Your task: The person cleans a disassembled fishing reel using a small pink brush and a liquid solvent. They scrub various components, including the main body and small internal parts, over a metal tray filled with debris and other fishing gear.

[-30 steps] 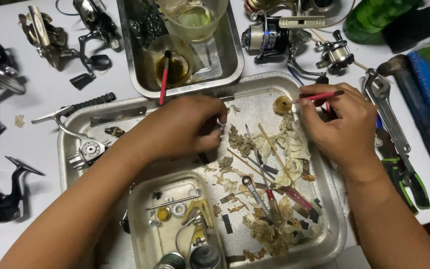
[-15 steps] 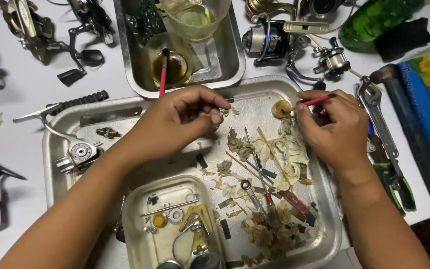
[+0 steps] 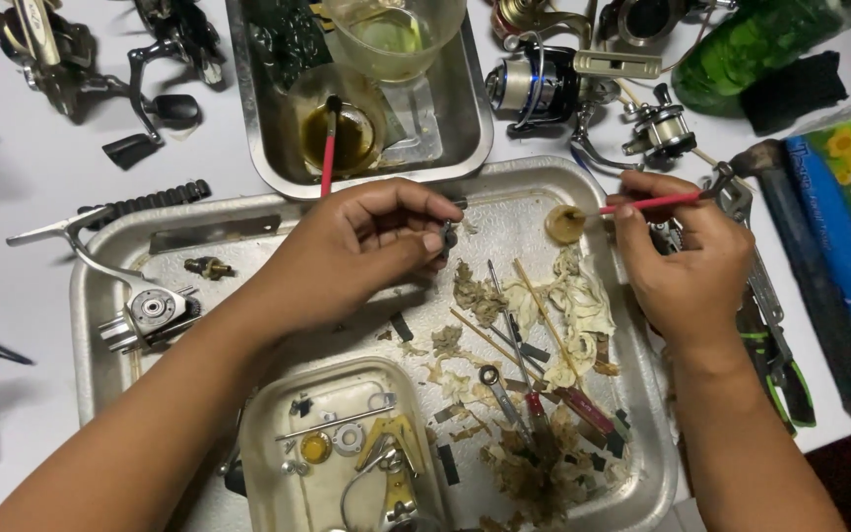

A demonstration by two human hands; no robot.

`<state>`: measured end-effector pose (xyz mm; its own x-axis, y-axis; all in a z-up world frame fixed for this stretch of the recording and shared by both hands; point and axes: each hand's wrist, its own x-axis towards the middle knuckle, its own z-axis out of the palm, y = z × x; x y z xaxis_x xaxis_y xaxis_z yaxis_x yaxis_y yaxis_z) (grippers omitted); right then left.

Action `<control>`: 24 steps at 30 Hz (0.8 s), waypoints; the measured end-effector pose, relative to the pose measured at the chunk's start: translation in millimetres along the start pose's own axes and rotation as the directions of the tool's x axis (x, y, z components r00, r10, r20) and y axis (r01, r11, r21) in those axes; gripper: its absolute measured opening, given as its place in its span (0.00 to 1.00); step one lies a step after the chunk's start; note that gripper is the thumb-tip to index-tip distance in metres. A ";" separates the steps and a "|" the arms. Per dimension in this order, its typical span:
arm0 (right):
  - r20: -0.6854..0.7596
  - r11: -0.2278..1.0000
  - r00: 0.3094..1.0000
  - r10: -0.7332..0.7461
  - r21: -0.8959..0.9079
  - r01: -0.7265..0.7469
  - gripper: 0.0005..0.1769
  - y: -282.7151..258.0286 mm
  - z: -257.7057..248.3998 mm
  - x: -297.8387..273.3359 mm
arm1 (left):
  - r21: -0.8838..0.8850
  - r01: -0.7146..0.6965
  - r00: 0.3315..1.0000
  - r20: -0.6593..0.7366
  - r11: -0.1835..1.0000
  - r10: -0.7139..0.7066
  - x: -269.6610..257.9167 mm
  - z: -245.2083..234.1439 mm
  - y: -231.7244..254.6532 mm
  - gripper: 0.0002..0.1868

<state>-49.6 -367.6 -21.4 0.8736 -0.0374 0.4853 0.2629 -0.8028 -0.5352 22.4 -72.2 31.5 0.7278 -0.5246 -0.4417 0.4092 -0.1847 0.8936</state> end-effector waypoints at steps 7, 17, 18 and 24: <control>-0.031 0.999 0.999 0.027 0.027 -0.026 0.08 3.8 0.2 -0.1 | -0.091 -0.002 0.999 0.035 0.996 0.005 2.5 1.8 -7.0 0.15; -0.039 0.982 0.988 0.147 0.127 -0.141 0.08 -1.4 1.6 1.5 | -0.157 -0.039 0.997 0.060 0.987 0.049 9.1 -0.8 -17.7 0.16; -0.050 0.961 0.971 0.233 0.166 -0.222 0.09 -1.8 1.1 1.1 | -0.214 -0.011 0.998 0.065 0.977 0.025 9.1 -1.1 -17.6 0.16; -0.141 0.871 0.903 0.406 0.357 -0.337 0.07 -2.6 -6.4 1.2 | -0.314 -0.064 0.990 0.097 0.947 0.099 13.8 -3.6 -29.2 0.17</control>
<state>-51.9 -369.4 -15.0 0.8380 -0.4437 0.3177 0.0812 -0.4743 -0.8766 22.4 -71.1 -1.0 0.7079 -0.6185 -0.3410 0.5136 0.1193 0.8497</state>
